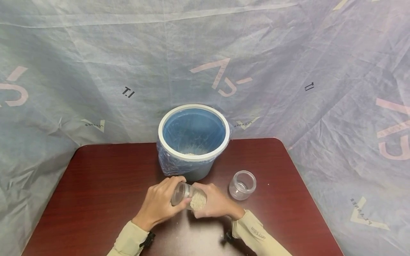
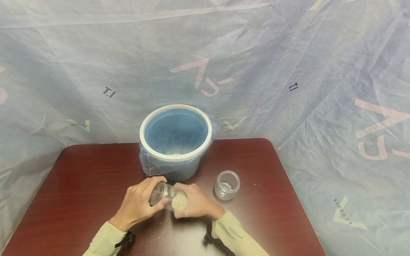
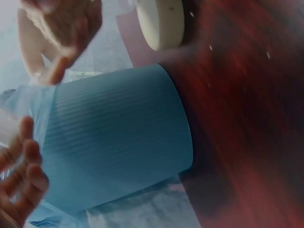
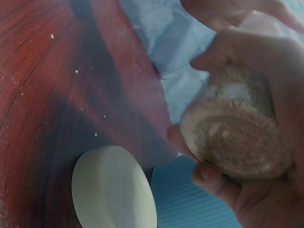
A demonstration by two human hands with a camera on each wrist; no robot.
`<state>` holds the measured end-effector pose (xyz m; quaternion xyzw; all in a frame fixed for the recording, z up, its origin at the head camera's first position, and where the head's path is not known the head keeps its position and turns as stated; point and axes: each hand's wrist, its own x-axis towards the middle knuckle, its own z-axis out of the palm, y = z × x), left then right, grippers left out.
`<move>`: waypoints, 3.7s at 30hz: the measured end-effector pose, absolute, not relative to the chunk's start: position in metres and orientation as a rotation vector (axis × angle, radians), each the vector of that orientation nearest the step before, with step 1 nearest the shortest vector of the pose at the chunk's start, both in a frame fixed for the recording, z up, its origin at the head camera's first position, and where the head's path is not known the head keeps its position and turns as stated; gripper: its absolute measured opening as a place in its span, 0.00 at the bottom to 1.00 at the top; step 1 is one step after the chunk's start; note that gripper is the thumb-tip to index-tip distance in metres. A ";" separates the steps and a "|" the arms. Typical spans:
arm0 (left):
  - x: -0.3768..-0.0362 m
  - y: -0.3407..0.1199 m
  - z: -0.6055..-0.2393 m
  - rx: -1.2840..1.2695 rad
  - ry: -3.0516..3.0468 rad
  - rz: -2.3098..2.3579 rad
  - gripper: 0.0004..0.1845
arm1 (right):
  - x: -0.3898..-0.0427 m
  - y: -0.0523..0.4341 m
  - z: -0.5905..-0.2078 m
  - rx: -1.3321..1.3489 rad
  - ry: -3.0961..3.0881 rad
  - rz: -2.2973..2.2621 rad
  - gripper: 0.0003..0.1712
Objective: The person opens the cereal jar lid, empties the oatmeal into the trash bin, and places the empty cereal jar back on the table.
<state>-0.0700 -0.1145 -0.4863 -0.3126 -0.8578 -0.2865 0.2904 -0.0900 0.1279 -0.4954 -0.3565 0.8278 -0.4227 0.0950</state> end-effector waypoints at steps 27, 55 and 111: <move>-0.071 -0.114 -0.488 -0.976 -1.958 -0.634 0.25 | -0.083 0.120 -0.503 -1.143 2.181 -1.293 0.29; -0.069 -0.112 -0.491 -0.825 -1.913 -0.591 0.24 | -0.077 0.114 -0.504 -1.179 2.384 -1.249 0.32; -0.057 -0.099 -0.491 -0.314 -2.402 -0.640 0.16 | -0.080 0.108 -0.510 -1.061 2.845 -1.046 0.34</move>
